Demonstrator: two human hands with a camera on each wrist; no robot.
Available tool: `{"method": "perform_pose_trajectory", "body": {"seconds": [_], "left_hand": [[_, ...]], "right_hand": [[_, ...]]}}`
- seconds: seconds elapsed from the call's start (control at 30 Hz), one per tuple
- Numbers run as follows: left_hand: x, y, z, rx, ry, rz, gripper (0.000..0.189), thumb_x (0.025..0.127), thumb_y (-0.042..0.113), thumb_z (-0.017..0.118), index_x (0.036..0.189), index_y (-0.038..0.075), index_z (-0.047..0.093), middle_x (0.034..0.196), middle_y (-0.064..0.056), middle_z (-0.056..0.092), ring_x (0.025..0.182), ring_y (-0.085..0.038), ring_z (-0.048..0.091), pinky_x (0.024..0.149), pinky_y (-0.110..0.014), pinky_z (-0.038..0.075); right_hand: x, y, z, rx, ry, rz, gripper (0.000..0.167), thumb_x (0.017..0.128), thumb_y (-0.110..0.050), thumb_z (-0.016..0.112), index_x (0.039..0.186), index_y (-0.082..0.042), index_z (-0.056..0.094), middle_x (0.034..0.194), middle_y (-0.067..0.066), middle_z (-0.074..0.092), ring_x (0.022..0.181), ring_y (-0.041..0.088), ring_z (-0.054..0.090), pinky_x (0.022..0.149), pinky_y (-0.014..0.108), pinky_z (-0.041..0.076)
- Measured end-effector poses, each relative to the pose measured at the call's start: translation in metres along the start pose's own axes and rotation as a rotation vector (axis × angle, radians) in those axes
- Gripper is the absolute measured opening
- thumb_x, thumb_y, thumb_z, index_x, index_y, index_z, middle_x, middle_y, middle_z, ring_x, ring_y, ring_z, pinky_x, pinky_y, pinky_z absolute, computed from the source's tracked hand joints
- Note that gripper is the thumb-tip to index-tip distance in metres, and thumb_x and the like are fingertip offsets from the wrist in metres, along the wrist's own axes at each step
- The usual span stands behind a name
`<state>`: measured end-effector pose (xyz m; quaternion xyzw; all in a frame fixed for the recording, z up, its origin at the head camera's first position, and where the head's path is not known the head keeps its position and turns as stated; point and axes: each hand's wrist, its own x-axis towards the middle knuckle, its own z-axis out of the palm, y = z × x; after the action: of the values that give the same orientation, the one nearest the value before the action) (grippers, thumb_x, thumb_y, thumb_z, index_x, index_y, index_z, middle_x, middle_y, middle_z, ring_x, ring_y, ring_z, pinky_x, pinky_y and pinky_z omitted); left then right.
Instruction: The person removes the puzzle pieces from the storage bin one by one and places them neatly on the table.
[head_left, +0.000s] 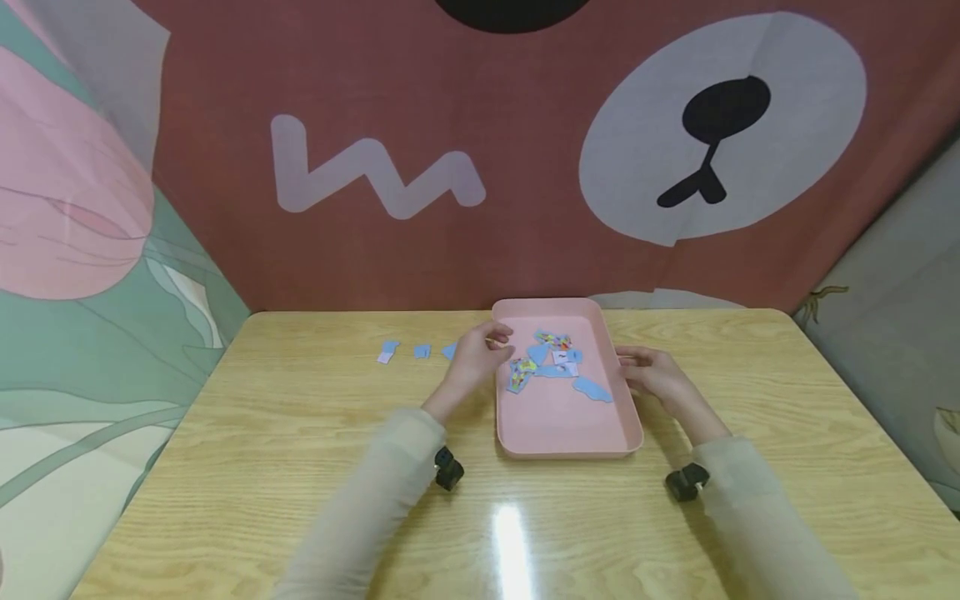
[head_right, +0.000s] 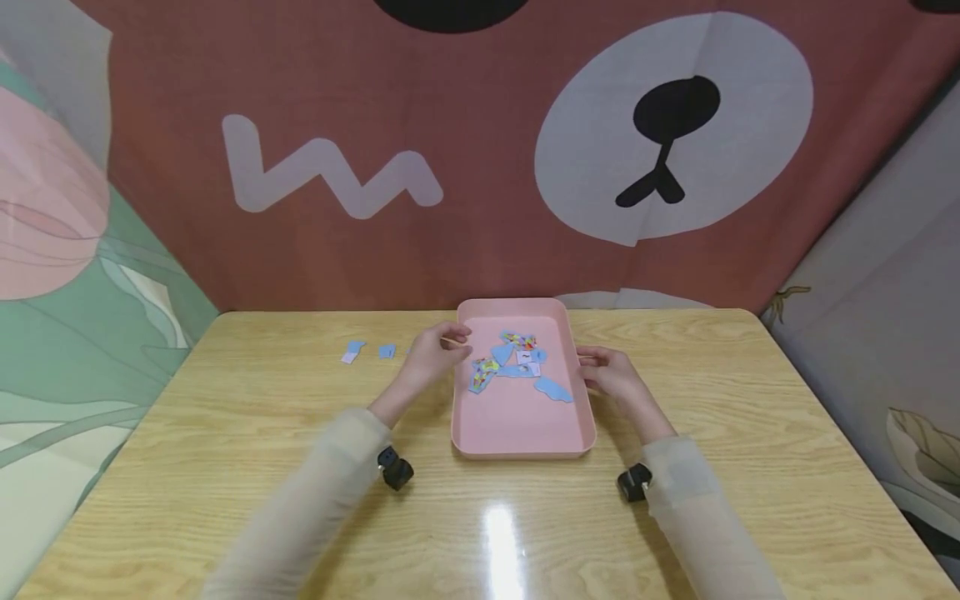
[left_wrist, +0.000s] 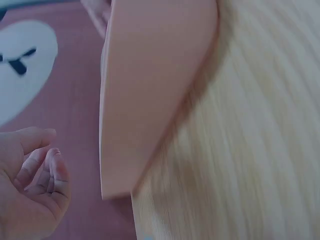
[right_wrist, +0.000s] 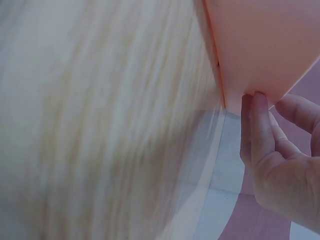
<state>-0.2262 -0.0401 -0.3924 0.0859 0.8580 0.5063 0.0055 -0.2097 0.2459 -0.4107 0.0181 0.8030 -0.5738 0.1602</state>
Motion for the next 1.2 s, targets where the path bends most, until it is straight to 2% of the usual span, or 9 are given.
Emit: {"method": "perform_pose_trajectory", "body": {"seconds": [0.13,0.3,0.47,0.6,0.77,0.8,1.07,1.2], "left_hand": [[-0.001,0.011,0.022,0.000,-0.079,0.038,0.026,0.086,0.003,0.066,0.111,-0.002,0.064,0.106,-0.019,0.067,0.094,-0.029,0.066,0.077,-0.026,0.055],[-0.001,0.017,0.047,0.027,-0.131,0.062,0.028,0.084,0.001,0.067,0.111,-0.002,0.065,0.104,-0.016,0.068,0.091,-0.024,0.065,0.075,-0.019,0.052],[0.001,0.020,0.066,0.056,-0.166,0.065,0.027,0.083,-0.001,0.066,0.111,0.000,0.065,0.104,-0.013,0.068,0.091,-0.020,0.066,0.074,-0.015,0.052],[0.000,0.023,0.078,0.048,-0.184,0.023,0.028,0.083,0.000,0.066,0.111,0.002,0.066,0.104,-0.010,0.068,0.092,-0.017,0.065,0.074,-0.014,0.051],[-0.001,0.028,0.090,0.028,-0.189,-0.026,0.030,0.081,-0.003,0.066,0.110,0.003,0.066,0.104,-0.010,0.067,0.092,-0.018,0.065,0.072,-0.014,0.050],[-0.001,0.028,0.092,0.030,-0.189,-0.032,0.030,0.081,-0.004,0.065,0.110,0.003,0.066,0.103,-0.010,0.067,0.091,-0.018,0.065,0.071,-0.014,0.050],[0.003,0.027,0.106,0.104,-0.154,-0.015,0.033,0.077,-0.009,0.062,0.108,0.003,0.067,0.100,-0.010,0.069,0.086,-0.018,0.065,0.069,-0.013,0.047],[0.003,0.027,0.110,0.116,-0.135,-0.034,0.031,0.076,-0.009,0.062,0.104,0.004,0.068,0.096,-0.008,0.069,0.084,-0.015,0.062,0.069,-0.013,0.046]], "right_hand": [[0.001,0.002,0.000,0.016,-0.001,-0.006,0.054,0.096,-0.006,0.048,0.143,0.012,0.028,0.133,0.032,0.046,0.084,-0.006,0.060,0.077,0.013,0.053],[0.000,0.003,0.000,0.015,-0.006,-0.013,0.054,0.096,-0.006,0.049,0.143,0.012,0.029,0.131,0.029,0.049,0.084,-0.006,0.061,0.077,0.013,0.053],[0.000,0.003,0.000,0.005,-0.003,-0.013,0.054,0.096,-0.007,0.049,0.143,0.012,0.029,0.133,0.033,0.047,0.085,-0.005,0.061,0.077,0.014,0.053],[0.001,0.004,-0.002,0.010,-0.008,-0.013,0.055,0.096,-0.006,0.049,0.143,0.012,0.029,0.127,0.028,0.052,0.085,-0.005,0.061,0.076,0.014,0.054],[0.001,0.003,-0.001,0.003,-0.004,-0.020,0.055,0.096,-0.006,0.050,0.142,0.013,0.029,0.124,0.026,0.055,0.085,-0.004,0.061,0.075,0.015,0.054],[0.001,0.003,-0.001,-0.002,-0.002,-0.022,0.055,0.096,-0.006,0.050,0.142,0.013,0.029,0.128,0.029,0.052,0.085,-0.004,0.061,0.075,0.015,0.054],[0.001,0.002,-0.001,-0.006,-0.001,-0.014,0.055,0.096,-0.006,0.050,0.143,0.013,0.028,0.133,0.034,0.046,0.084,-0.006,0.060,0.075,0.013,0.053],[0.001,0.001,-0.001,0.002,-0.009,-0.013,0.055,0.096,-0.006,0.049,0.143,0.013,0.028,0.137,0.036,0.042,0.085,-0.005,0.060,0.075,0.014,0.053]]}}
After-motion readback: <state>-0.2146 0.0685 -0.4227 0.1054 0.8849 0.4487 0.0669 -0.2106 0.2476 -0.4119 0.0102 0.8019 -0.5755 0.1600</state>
